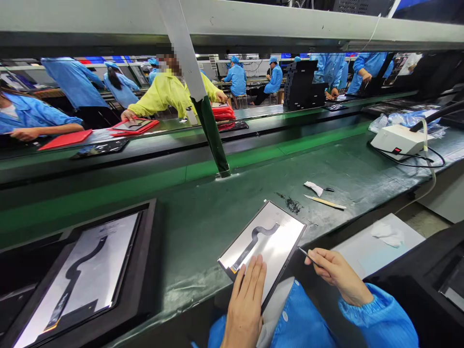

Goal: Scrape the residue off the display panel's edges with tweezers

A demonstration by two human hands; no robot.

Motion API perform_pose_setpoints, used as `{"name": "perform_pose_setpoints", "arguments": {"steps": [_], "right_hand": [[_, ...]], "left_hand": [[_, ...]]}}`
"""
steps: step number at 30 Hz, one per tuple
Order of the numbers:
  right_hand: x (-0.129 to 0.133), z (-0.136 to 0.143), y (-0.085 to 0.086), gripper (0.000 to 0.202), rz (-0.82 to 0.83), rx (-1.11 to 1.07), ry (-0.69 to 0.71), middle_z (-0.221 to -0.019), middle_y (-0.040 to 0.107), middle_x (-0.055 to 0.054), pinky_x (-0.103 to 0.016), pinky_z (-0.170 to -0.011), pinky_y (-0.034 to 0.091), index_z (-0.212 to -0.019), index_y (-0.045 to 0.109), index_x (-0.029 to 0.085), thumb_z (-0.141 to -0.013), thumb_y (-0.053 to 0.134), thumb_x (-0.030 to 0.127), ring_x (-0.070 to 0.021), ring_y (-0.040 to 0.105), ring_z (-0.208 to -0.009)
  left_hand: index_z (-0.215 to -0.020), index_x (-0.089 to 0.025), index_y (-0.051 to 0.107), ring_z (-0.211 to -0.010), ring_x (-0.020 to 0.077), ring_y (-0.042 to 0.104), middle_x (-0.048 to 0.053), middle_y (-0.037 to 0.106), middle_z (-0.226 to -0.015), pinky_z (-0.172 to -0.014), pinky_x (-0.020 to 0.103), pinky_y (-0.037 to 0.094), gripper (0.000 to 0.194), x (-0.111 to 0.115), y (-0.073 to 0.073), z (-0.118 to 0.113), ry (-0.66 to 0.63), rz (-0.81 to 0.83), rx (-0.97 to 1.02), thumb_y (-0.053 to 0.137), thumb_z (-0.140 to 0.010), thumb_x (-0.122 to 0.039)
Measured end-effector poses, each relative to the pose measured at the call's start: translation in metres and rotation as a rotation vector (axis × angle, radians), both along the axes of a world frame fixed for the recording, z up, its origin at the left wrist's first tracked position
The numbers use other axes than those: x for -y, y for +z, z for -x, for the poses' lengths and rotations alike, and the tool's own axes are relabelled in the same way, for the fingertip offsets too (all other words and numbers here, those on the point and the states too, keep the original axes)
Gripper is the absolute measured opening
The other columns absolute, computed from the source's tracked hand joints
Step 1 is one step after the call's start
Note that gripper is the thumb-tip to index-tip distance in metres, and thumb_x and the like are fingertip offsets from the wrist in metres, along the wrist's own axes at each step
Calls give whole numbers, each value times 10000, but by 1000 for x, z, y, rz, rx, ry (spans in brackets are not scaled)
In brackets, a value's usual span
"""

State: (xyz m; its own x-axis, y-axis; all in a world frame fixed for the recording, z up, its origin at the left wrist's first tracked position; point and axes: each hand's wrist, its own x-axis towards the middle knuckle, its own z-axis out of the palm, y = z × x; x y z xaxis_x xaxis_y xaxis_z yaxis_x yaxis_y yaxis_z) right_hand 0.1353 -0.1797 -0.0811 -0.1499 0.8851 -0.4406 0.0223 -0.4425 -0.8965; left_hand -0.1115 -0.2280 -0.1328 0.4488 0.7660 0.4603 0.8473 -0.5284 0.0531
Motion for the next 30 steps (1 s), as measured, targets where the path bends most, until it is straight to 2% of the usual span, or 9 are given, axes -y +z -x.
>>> {"name": "perform_pose_setpoints", "arguments": {"steps": [15,23,30], "right_hand": [[-4,-2,5,647,-2,3,-24,-448,268,122,-225,-412,62,-723,645,162,-618,672,801,-41,134,-417],[-4,-7,2,591,-19,10,-30,-469,266,120,-235,-428,73,-754,651,163,-698,655,751,-52,126,-436],[-7,-9,5,571,-24,15,-37,-475,267,114,-226,-422,85,-749,652,162,-706,660,732,-52,148,-434]], "left_hand": [[-1568,-83,100,-1432,272,363,126,400,-1541,-1116,458,392,1083,0,0,-1,9,-7,6,354,-528,82],[-1563,-83,137,-1439,272,348,125,382,-1552,-1121,467,379,1084,0,-3,0,3,5,22,369,-514,59],[-1564,-85,137,-1443,267,341,120,376,-1556,-1128,457,368,1078,0,-2,-1,0,-12,30,358,-521,72]]}}
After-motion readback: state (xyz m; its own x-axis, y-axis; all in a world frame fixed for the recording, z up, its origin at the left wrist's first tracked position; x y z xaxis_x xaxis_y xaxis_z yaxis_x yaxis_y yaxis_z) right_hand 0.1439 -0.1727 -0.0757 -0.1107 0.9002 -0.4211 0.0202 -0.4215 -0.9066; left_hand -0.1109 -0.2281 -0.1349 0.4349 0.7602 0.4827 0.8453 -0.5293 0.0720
